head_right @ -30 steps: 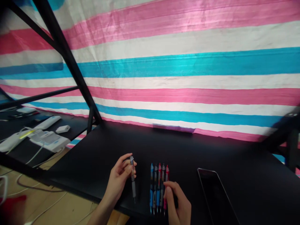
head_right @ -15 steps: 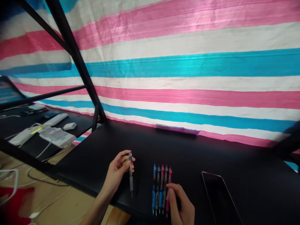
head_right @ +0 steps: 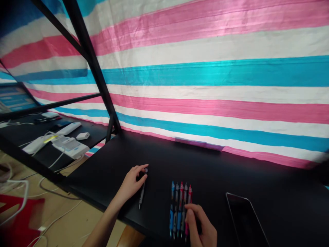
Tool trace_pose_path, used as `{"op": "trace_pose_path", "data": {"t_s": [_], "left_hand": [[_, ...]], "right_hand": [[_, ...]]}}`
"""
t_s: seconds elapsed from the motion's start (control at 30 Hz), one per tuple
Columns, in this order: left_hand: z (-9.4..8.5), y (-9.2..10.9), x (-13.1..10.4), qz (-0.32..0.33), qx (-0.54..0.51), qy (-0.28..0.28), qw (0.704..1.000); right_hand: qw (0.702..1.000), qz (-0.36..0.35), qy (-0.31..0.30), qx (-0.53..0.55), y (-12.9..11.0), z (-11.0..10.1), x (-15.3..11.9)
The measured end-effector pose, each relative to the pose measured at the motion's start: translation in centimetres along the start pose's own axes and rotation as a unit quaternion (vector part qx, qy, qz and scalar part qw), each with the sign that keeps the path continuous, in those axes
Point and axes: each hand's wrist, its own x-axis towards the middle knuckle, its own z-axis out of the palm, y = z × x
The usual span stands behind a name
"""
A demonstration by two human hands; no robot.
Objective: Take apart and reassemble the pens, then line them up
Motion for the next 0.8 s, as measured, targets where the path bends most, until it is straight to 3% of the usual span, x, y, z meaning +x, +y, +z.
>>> {"op": "trace_pose_path", "data": {"t_s": [0.23, 0.4, 0.47, 0.57, 0.63, 0.8], "left_hand": [[-0.2, -0.3, -0.4, 0.04, 0.077, -0.006, 0.996], [1.1, 2.1, -2.3, 0.093, 0.101, 0.01, 0.991], [2.2, 3.6, -3.4, 0.182, 0.103, -0.075, 0.975], [3.8, 5.0, -4.6, 0.288, 0.136, -0.213, 0.924], [4.5, 5.1, -4.9, 0.313, 0.172, -0.241, 0.902], [4.9, 4.1, -4.1, 0.359, 0.234, -0.24, 0.871]], "right_hand": [[1.0, -0.012, -0.019, -0.004, 0.8, -0.4, 0.4], [0.999, -0.026, -0.021, 0.007, 0.8, -0.5, 0.7], [0.999, -0.033, -0.026, 0.009, 0.6, -0.4, 0.7], [0.999, -0.043, -0.022, 0.014, 0.2, -0.3, 0.7], [0.999, -0.042, -0.014, 0.019, 0.1, -0.2, 0.8], [0.999, -0.041, -0.011, 0.027, -0.1, -0.2, 0.9]]}}
